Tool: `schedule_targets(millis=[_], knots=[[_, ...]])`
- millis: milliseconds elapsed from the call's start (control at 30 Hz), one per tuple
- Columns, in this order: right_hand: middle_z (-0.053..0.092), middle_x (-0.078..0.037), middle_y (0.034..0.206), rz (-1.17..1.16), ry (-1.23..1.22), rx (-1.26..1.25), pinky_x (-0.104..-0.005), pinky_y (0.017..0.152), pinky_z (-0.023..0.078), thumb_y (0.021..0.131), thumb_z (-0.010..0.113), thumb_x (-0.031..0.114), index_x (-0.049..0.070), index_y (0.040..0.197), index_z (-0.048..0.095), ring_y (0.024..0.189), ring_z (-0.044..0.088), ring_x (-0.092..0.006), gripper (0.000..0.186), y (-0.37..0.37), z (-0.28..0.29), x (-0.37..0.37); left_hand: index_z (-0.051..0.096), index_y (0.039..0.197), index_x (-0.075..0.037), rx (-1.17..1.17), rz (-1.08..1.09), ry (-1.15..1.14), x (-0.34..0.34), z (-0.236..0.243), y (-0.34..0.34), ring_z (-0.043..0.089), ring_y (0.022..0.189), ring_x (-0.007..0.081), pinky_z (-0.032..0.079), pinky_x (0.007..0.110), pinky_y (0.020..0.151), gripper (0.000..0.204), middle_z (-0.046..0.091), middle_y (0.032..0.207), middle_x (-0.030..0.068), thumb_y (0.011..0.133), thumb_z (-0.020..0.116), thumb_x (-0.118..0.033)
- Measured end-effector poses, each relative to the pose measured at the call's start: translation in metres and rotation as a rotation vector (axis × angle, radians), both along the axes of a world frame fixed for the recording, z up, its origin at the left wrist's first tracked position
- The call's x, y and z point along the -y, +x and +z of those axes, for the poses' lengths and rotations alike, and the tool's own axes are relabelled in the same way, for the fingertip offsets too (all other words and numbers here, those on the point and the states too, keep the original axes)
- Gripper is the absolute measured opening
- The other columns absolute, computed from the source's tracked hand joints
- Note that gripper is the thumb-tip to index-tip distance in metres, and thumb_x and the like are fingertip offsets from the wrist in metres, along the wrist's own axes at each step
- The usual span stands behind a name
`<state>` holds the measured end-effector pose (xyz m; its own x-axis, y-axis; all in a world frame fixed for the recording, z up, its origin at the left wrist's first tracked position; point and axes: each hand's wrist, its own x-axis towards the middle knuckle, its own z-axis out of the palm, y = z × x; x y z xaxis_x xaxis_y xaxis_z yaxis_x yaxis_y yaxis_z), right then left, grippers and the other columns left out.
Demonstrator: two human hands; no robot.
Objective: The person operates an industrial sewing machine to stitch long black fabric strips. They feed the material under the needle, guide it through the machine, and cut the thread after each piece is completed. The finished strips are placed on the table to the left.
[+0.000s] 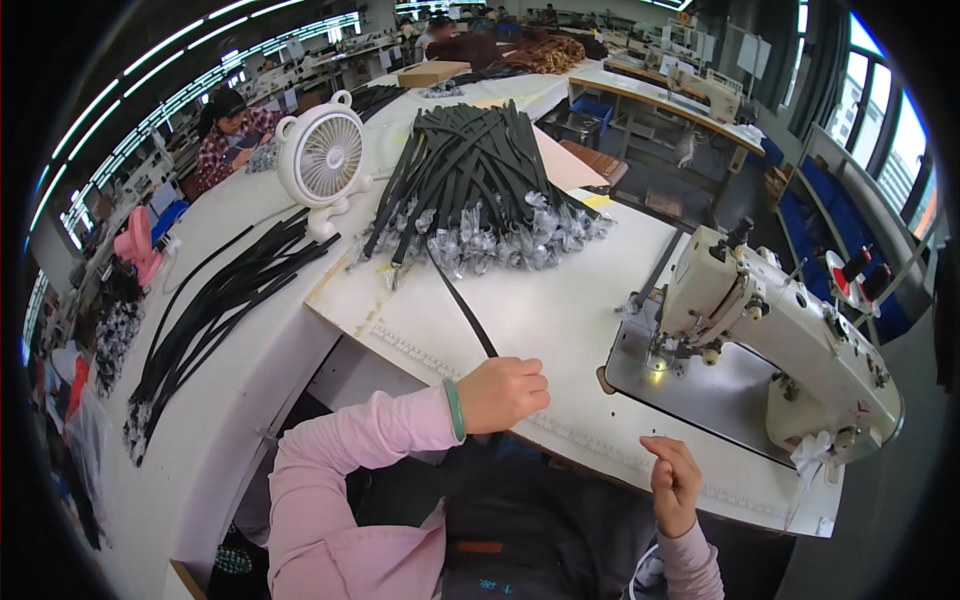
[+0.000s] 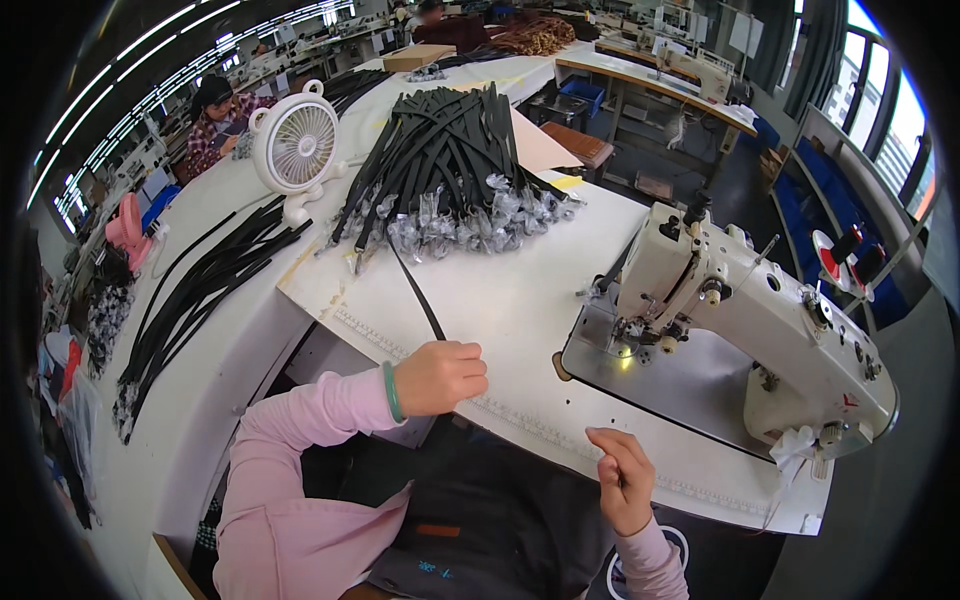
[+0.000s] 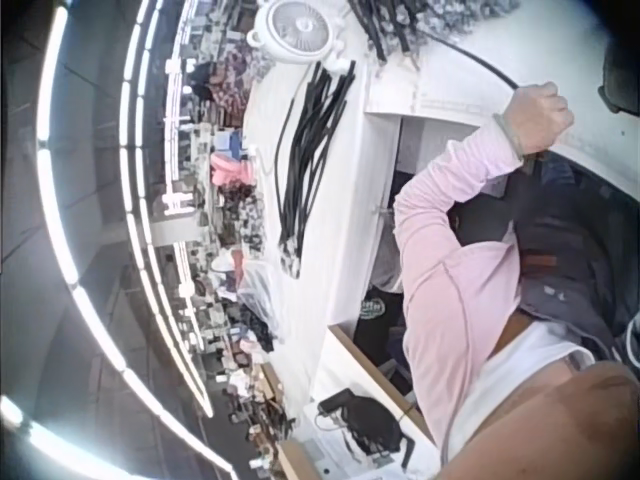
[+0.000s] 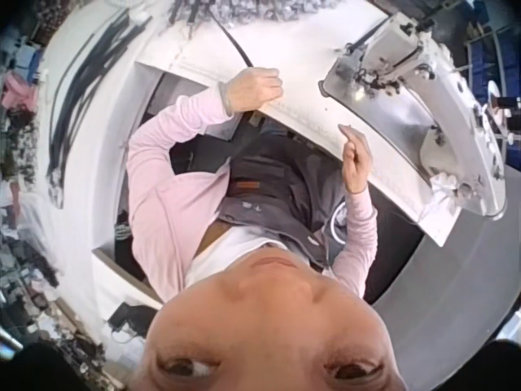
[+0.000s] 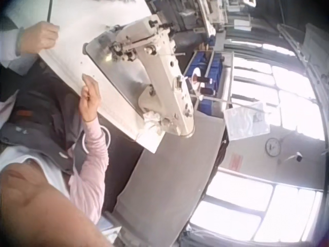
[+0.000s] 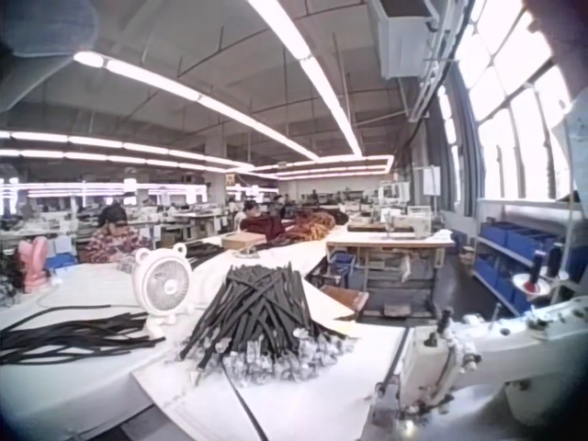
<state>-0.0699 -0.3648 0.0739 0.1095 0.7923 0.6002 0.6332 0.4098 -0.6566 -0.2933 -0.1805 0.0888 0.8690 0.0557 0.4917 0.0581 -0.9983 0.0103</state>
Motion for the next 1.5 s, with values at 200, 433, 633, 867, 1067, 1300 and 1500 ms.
schedule_targets(millis=[200, 433, 633, 867, 1067, 1300, 1500], knots=[[0.058, -0.013, 0.098, 0.849, -0.467, -0.876, -0.0183, 0.043, 0.030, 0.091, 0.036, 0.045, 0.000, 0.111, 0.048, 0.042, 0.033, -0.0050, 0.051, -0.045, -0.047, -0.018, 0.057, 0.065, -0.004, -0.270, -0.365, -1.072, 0.039, 0.059, 0.056, 0.055, 0.066, 0.0180, 0.044, 0.027, 0.055, 0.024, 0.054, 0.065, 0.0038, 0.057, 0.042, 0.014], [0.064, -0.005, 0.090, 0.654, -0.703, -0.604, -0.0231, 0.074, 0.044, 0.091, 0.049, 0.019, 0.000, 0.093, 0.058, 0.081, 0.057, -0.0097, 0.022, -0.068, -0.100, 0.033, 0.058, 0.062, 0.001, -0.301, -0.134, -1.095, -0.080, -0.007, 0.100, 0.060, 0.067, 0.0158, 0.047, 0.027, 0.063, 0.022, 0.061, 0.068, 0.0093, 0.059, 0.041, 0.016], [0.063, -0.003, 0.067, 0.341, -0.715, -0.638, -0.0204, 0.061, 0.042, 0.091, 0.050, 0.020, -0.001, 0.090, 0.057, 0.063, 0.053, -0.0042, 0.022, -0.066, -0.092, 0.033, 0.063, 0.086, -0.003, 0.220, 0.323, -0.556, -0.092, -0.064, 0.101, 0.056, 0.082, 0.0224, 0.047, 0.031, 0.072, 0.029, 0.056, 0.101, 0.0123, 0.062, 0.050, 0.009], [0.061, -0.003, 0.067, 0.375, -0.782, -0.786, -0.0221, 0.064, 0.042, 0.092, 0.047, 0.021, 0.000, 0.089, 0.055, 0.067, 0.055, -0.0067, 0.022, -0.055, -0.067, 0.028, 0.048, 0.117, 0.001, -0.174, 0.089, -0.317, -0.012, -0.044, 0.069, 0.043, 0.110, 0.0314, 0.038, 0.035, 0.093, 0.048, 0.037, 0.127, 0.0217, 0.071, 0.057, -0.009], [0.061, -0.004, 0.080, 0.316, -0.682, -1.035, -0.0158, 0.043, 0.026, 0.093, 0.043, 0.025, 0.002, 0.104, 0.051, 0.048, 0.034, -0.0005, 0.026, -0.045, -0.046, 0.015, 0.039, 0.120, 0.011, -0.136, 0.136, -0.163, -0.033, -0.065, 0.119, 0.040, 0.117, 0.0331, 0.035, 0.036, 0.098, 0.053, 0.036, 0.129, 0.0247, 0.077, 0.055, -0.015], [0.058, -0.008, 0.098, 0.015, -0.399, -0.038, -0.0266, 0.058, 0.044, 0.073, 0.064, 0.002, 0.007, 0.095, 0.063, 0.063, 0.050, -0.0151, 0.022, -0.022, -0.027, 0.038, 0.049, 0.111, 0.005, 0.048, 0.007, -0.162, -0.023, -0.078, 0.154, 0.049, 0.105, 0.0330, 0.041, 0.035, 0.090, 0.040, 0.045, 0.122, 0.0193, 0.078, 0.060, -0.014], [0.051, -0.008, 0.101, -1.229, 0.526, 0.384, -0.0242, 0.064, 0.041, 0.088, 0.046, 0.002, 0.001, 0.105, 0.060, 0.075, 0.048, -0.0146, 0.022, 0.197, 0.010, 0.082, 0.061, 0.095, -0.002, 0.082, 0.088, -0.278, -0.027, -0.078, 0.142, 0.049, 0.103, 0.0267, 0.040, 0.037, 0.086, 0.026, 0.051, 0.112, 0.0148, 0.076, 0.061, -0.019]])
